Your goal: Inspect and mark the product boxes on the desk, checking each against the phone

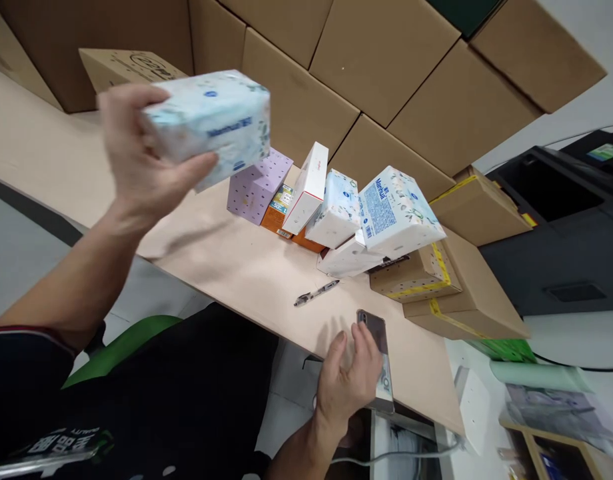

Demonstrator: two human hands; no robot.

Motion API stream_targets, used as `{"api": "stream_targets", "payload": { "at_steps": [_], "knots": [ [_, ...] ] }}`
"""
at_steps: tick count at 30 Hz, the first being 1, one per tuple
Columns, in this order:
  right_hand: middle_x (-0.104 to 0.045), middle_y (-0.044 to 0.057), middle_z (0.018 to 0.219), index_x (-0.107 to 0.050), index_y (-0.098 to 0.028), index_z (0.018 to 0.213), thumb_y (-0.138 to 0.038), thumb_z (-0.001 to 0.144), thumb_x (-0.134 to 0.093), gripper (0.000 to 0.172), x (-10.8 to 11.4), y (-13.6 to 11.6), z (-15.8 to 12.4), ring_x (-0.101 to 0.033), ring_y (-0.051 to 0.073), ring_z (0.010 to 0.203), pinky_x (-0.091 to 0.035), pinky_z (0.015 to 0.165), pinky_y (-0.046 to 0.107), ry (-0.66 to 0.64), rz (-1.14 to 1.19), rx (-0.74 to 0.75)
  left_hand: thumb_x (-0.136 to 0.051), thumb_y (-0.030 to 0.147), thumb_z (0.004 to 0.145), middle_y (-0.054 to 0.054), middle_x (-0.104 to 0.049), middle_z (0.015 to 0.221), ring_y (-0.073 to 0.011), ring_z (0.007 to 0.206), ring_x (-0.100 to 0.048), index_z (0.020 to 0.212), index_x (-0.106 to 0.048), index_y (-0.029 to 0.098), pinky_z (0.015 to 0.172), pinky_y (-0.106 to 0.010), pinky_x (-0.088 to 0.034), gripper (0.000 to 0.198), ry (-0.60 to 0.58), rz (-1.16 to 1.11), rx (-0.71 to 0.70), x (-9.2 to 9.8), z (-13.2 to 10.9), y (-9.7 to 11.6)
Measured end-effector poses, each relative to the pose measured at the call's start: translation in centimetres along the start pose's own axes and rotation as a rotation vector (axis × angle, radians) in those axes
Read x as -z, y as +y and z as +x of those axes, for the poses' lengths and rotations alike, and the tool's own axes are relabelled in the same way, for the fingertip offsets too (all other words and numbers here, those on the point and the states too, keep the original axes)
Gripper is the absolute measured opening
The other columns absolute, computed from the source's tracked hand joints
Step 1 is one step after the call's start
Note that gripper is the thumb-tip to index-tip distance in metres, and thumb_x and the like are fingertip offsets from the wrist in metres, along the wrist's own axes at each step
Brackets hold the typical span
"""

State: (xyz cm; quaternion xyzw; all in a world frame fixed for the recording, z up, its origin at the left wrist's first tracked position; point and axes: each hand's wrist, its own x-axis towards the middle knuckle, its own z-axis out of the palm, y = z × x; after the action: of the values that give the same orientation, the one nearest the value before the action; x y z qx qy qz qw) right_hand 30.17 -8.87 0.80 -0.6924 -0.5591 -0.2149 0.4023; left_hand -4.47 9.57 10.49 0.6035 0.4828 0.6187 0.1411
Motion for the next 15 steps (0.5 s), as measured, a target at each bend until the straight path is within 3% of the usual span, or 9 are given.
{"api": "stream_targets", "payload": {
  "at_steps": [1,3,6,8,10,12,15],
  "knots": [
    [-0.077,0.014,0.121,-0.069,-0.024,0.117,-0.038,0.100,-0.057,0.025,-0.1,-0.4,-0.2,-0.073,0.030,0.119,-0.059,0.105,0.051,-0.024,0.006,-0.005,-0.080,0.064,0.075,0.000,-0.033,0.154,-0.0273,0.146,-0.029,0.140,-0.044,0.024,0.119,-0.054,-0.028,0.085,0.049,0.055,-0.013,-1.5,1.2,0.2],
    [-0.077,0.013,0.120,-0.069,-0.025,0.115,-0.039,0.100,-0.056,0.024,-0.2,-0.9,-0.5,-0.073,0.031,0.119,-0.060,0.104,0.053,-0.059,0.017,-0.027,-0.079,0.065,0.073,-0.002,-0.040,0.148,-0.0239,0.136,-0.039,0.141,-0.049,0.024,0.106,-0.052,-0.037,0.085,0.034,0.172,0.011,-4.3,2.9,0.6],
    [-0.077,0.015,0.118,-0.070,-0.022,0.115,-0.035,0.100,-0.057,0.023,-0.3,-1.1,-1.0,-0.074,0.032,0.116,-0.061,0.102,0.055,-0.054,0.044,-0.020,-0.068,0.079,0.072,-0.006,-0.043,0.146,-0.0260,0.138,-0.039,0.147,-0.050,0.020,0.098,-0.052,-0.038,0.097,-0.105,0.330,0.064,-7.3,3.9,1.2],
    [-0.077,0.017,0.118,-0.070,-0.020,0.116,-0.031,0.100,-0.058,0.023,-0.4,-1.0,-1.2,-0.075,0.033,0.115,-0.062,0.100,0.055,-0.049,0.056,0.021,-0.063,0.084,0.073,-0.007,-0.044,0.147,-0.0289,0.143,-0.036,0.151,-0.047,0.017,0.101,-0.054,-0.037,0.104,-0.176,0.331,0.063,-7.9,4.0,1.2],
    [-0.078,0.018,0.117,-0.070,-0.019,0.118,-0.027,0.099,-0.060,0.023,-0.7,-0.7,-1.5,-0.076,0.033,0.112,-0.063,0.096,0.053,-0.038,0.067,0.066,-0.068,0.081,0.073,-0.007,-0.046,0.147,-0.0289,0.144,-0.038,0.152,-0.046,0.015,0.109,-0.055,-0.036,0.105,-0.172,0.252,0.037,-7.2,4.3,1.0],
    [-0.079,0.016,0.112,-0.072,-0.020,0.117,-0.023,0.097,-0.064,0.022,-1.1,-0.4,-1.8,-0.078,0.032,0.103,-0.066,0.087,0.049,0.035,0.096,0.117,-0.085,0.066,0.068,-0.008,-0.048,0.147,-0.0271,0.142,-0.041,0.148,-0.051,0.015,0.119,-0.056,-0.030,0.101,-0.077,0.157,0.032,-5.3,5.2,0.4],
    [-0.081,0.013,0.103,-0.074,-0.019,0.111,-0.014,0.092,-0.069,0.020,-1.7,-0.1,-2.4,-0.079,0.029,0.093,-0.066,0.079,0.043,0.139,0.142,0.170,-0.105,0.027,0.045,-0.009,-0.044,0.153,-0.0254,0.152,-0.026,0.129,-0.065,0.011,0.132,-0.051,-0.005,0.094,0.148,0.078,0.117,-1.0,7.8,-1.3]
  ]
}}
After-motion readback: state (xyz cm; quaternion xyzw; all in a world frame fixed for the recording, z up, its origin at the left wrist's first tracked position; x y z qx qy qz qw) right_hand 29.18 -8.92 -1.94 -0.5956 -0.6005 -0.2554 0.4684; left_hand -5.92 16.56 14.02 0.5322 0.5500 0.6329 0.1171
